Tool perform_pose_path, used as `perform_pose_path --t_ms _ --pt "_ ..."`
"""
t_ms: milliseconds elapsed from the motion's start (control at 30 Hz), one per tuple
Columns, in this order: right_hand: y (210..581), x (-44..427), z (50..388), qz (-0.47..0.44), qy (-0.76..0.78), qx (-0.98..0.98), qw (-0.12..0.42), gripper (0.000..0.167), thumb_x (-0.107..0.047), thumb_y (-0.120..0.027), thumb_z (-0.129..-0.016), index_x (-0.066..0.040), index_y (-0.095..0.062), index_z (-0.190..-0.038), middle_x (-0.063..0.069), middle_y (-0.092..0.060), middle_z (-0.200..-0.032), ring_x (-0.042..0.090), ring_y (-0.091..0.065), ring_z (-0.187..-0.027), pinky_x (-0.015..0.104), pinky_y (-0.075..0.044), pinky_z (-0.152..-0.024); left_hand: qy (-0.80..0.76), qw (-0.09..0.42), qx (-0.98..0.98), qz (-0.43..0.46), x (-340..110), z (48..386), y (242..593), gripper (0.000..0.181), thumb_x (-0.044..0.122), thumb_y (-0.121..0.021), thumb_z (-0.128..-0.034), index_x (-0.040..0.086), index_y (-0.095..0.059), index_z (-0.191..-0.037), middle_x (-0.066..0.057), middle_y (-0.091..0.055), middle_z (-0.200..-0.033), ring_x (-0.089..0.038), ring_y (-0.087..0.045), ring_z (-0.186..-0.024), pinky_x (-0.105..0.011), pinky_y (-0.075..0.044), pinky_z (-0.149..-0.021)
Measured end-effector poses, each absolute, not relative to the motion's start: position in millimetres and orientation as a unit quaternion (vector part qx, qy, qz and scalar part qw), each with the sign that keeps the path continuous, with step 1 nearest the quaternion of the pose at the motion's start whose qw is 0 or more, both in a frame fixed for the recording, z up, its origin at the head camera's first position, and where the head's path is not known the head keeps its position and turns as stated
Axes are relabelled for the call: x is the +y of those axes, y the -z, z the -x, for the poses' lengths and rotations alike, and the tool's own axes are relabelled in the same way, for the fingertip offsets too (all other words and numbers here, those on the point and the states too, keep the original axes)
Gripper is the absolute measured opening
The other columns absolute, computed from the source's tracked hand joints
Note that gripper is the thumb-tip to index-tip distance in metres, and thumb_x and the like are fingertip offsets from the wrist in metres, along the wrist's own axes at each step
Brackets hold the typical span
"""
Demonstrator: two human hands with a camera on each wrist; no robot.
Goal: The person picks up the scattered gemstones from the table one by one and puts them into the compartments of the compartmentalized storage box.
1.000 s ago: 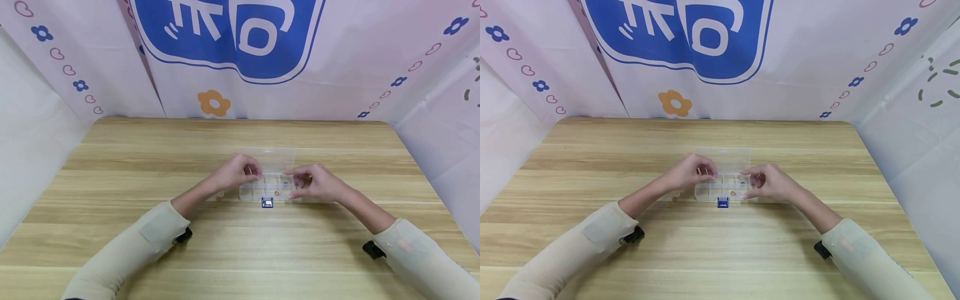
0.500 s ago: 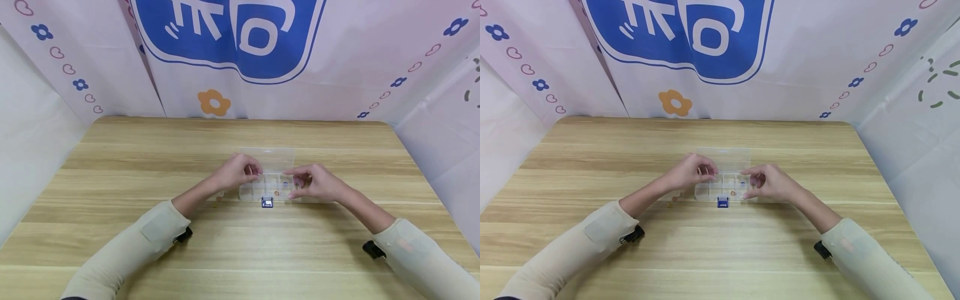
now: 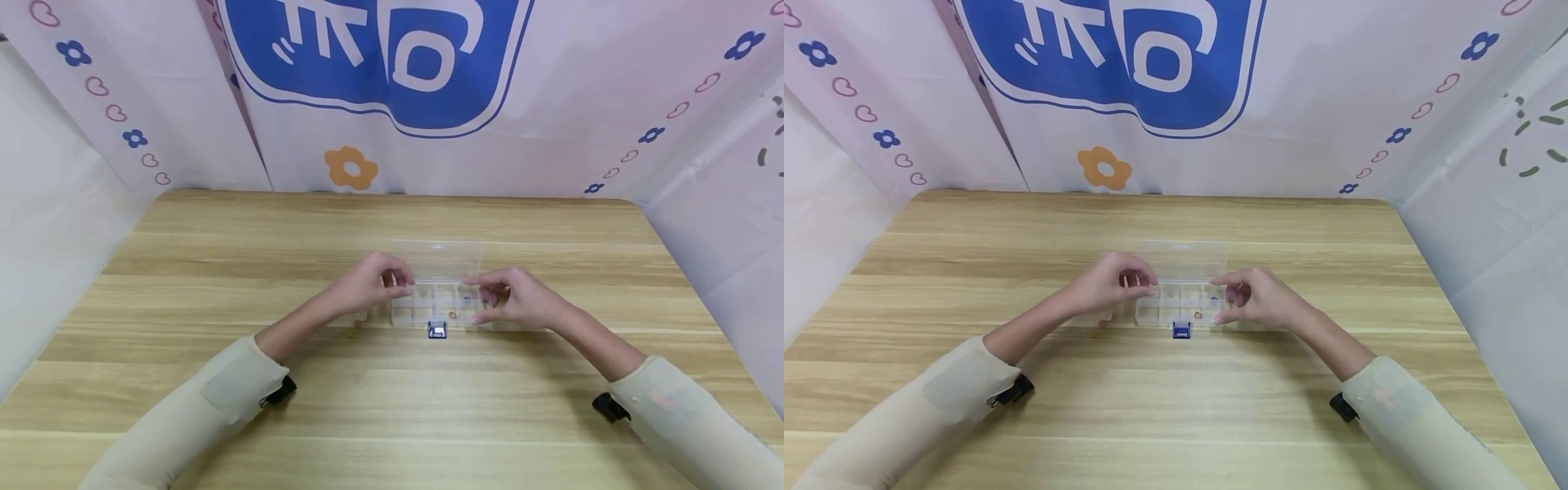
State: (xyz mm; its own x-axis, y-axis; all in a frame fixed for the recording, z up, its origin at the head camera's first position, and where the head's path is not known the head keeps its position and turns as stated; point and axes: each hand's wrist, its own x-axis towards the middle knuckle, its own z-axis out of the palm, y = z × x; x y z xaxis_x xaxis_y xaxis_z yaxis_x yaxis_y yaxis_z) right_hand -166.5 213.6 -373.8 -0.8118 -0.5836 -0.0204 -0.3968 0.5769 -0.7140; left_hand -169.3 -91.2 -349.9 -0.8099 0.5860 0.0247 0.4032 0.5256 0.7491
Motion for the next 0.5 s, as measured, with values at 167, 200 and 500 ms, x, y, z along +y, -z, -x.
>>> perform_pose_path --t_ms 167,200,500 --pt "374.2 213.9 166.2 0.279 0.368 0.877 0.130 0.064 -0.013 -0.093 -0.077 0.004 -0.067 -0.132 0.004 -0.065 -0.085 0.019 -0.058 -0.076 0.027 -0.054 -0.066 -0.395 0.098 0.868 -0.285 -106.5 166.2 351.2 0.005 -0.001 -0.075 -0.0931 -0.003 -0.076 -0.098 -0.005 -0.071 -0.085 -0.014 -0.060 -0.074 -0.024 -0.051 -0.064" --pt "374.2 213.9 166.2 0.279 0.369 0.877 0.130 0.064 -0.013 -0.093 -0.077 0.004 -0.067 -0.132 0.004 -0.065 -0.085 0.019 -0.058 -0.076 0.027 -0.054 -0.066 -0.395 0.096 0.868 -0.285 -109.2 165.4 351.5 0.005 -0.001 -0.075 -0.0928 -0.004 -0.076 -0.097 -0.005 -0.071 -0.084 -0.013 -0.060 -0.073 -0.024 -0.050 -0.064" --pt "374.2 214.1 166.7 0.279 0.367 0.879 0.127 0.064 -0.013 -0.093 -0.077 0.004 -0.067 -0.133 0.004 -0.065 -0.085 0.021 -0.058 -0.076 0.026 -0.053 -0.066 -0.377 0.088 0.876 -0.288 -127.6 157.8 356.6 0.002 -0.001 -0.077 -0.0911 -0.002 -0.075 -0.091 -0.004 -0.072 -0.083 -0.011 -0.061 -0.072 -0.023 -0.052 -0.063"
